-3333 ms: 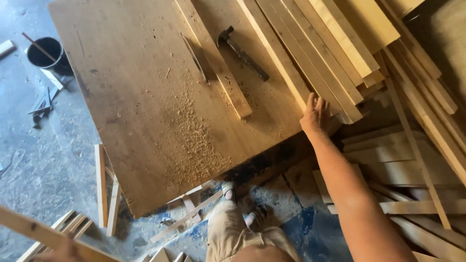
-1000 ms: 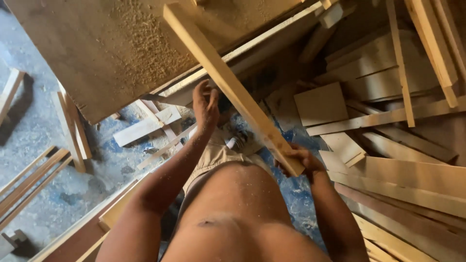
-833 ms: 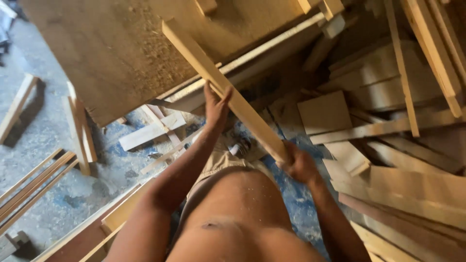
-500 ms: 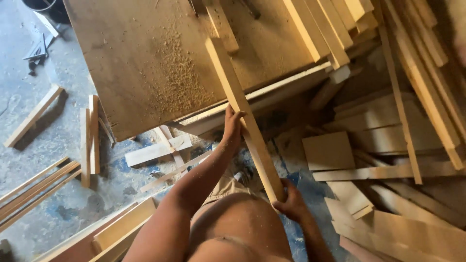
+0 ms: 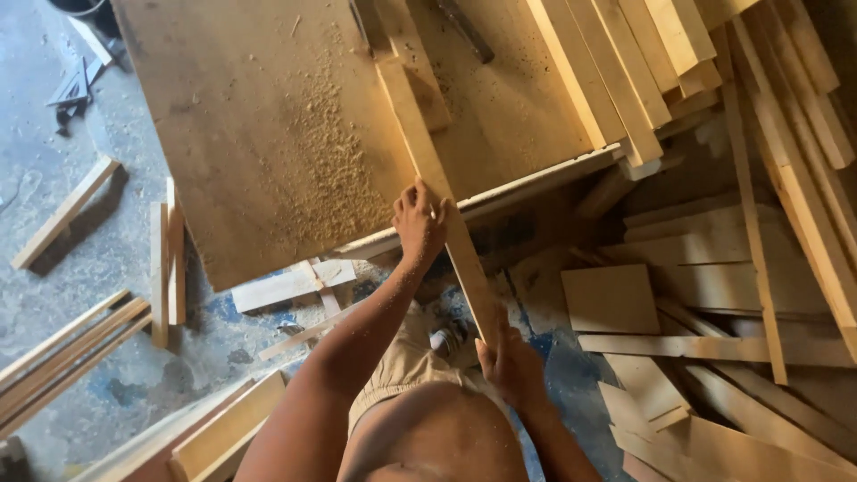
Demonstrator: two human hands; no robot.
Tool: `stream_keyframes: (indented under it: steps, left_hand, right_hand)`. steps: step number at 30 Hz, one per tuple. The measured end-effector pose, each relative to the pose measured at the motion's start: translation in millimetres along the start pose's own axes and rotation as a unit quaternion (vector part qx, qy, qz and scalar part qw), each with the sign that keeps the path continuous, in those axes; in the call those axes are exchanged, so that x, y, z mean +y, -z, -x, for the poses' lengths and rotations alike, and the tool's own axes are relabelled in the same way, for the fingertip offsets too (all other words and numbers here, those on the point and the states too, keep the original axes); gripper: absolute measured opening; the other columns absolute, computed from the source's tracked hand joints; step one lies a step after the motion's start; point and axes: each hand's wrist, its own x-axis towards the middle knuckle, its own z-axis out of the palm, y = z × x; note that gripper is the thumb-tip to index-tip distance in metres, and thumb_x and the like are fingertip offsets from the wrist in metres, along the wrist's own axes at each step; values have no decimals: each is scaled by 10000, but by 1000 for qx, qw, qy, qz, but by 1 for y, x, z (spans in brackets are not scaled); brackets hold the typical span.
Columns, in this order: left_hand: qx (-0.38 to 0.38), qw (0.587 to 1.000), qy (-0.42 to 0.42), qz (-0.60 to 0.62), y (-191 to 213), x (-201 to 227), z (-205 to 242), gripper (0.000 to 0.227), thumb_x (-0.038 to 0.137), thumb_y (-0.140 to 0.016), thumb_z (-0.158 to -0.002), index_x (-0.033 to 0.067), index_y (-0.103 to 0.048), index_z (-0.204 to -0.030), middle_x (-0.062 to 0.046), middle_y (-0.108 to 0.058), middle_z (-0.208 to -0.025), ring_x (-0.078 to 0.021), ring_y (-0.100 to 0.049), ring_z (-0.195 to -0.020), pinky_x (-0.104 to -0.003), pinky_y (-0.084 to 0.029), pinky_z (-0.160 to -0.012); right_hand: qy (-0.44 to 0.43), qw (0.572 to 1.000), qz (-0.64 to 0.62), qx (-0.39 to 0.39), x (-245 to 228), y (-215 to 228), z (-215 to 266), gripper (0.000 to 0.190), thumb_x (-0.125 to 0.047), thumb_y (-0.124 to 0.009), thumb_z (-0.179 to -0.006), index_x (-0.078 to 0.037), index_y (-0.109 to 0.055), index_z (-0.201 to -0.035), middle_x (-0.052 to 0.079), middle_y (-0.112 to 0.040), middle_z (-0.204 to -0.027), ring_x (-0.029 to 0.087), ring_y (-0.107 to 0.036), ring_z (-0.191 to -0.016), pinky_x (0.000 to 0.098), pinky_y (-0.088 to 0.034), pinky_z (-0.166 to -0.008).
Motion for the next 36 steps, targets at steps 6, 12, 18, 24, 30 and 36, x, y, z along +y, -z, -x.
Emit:
stream_keyframes:
  steps: [6, 12, 18, 24, 30, 36]
  left_hand:
    - [-15, 999, 28, 15, 4, -1, -25, 857, 549, -622, -912, 84, -328, -1569, -168, -442, -1480, -401, -414, -1342, -597, -339, -1031]
    - [-20, 1000, 17, -11, 11, -3, -43, 905, 659, -559, -908, 85, -325, -1568, -171, -425, -1505, -415, -397, -1355, -614, -367, -998]
    - [-21, 999, 30, -11, 9, -4, -58, 927, 666, -563, -905, 81, -305, -1578, -178, -403, -1536, -405, -369, -1382, -625, -339, -1034]
    - [4, 999, 19, -26, 3, -7, -66, 894, 652, -560, -923, 78, -336, -1570, -178, -444, -1494, -410, -395, -1338, -617, -371, -1006]
    - [27, 999, 17, -6, 5, -2, -74, 823, 625, -585, -920, 96, -393, -1521, -143, -468, -1456, -391, -420, -1285, -583, -384, -971]
    - [44, 999, 16, 13, 5, 1, -83, 819, 588, -643, -904, 113, -377, -1515, -160, -501, -1404, -388, -433, -1246, -565, -387, -952]
  right_hand:
    - [0, 1000, -12, -9, -16, 3, -28, 956, -396, -706, -948, -158, -98, -1645, 184, -646, -875, 362, -646, -577, 474, -499, -474]
    - [29, 999, -17, 4, -15, -8, -45, 1029, -350, -723, -938, -146, -19, -1660, 167, -648, -858, 296, -609, -522, 414, -474, -421]
    - [31, 999, -2, 14, -18, -12, -60, 1013, -327, -722, -937, -176, -28, -1659, 168, -639, -835, 321, -591, -503, 442, -472, -408]
    - [27, 998, 33, 37, -13, -24, -72, 950, -384, -710, -925, -136, -153, -1654, 152, -597, -777, 368, -602, -511, 487, -456, -410]
    - [24, 998, 14, 64, -18, -21, -85, 902, -351, -673, -892, -119, -224, -1639, 202, -690, -842, 489, -651, -605, 616, -501, -525]
    - [14, 997, 11, 79, -35, -1, -95, 888, -366, -656, -861, -123, -253, -1613, 192, -544, -1508, 505, -706, -802, 598, -563, -632]
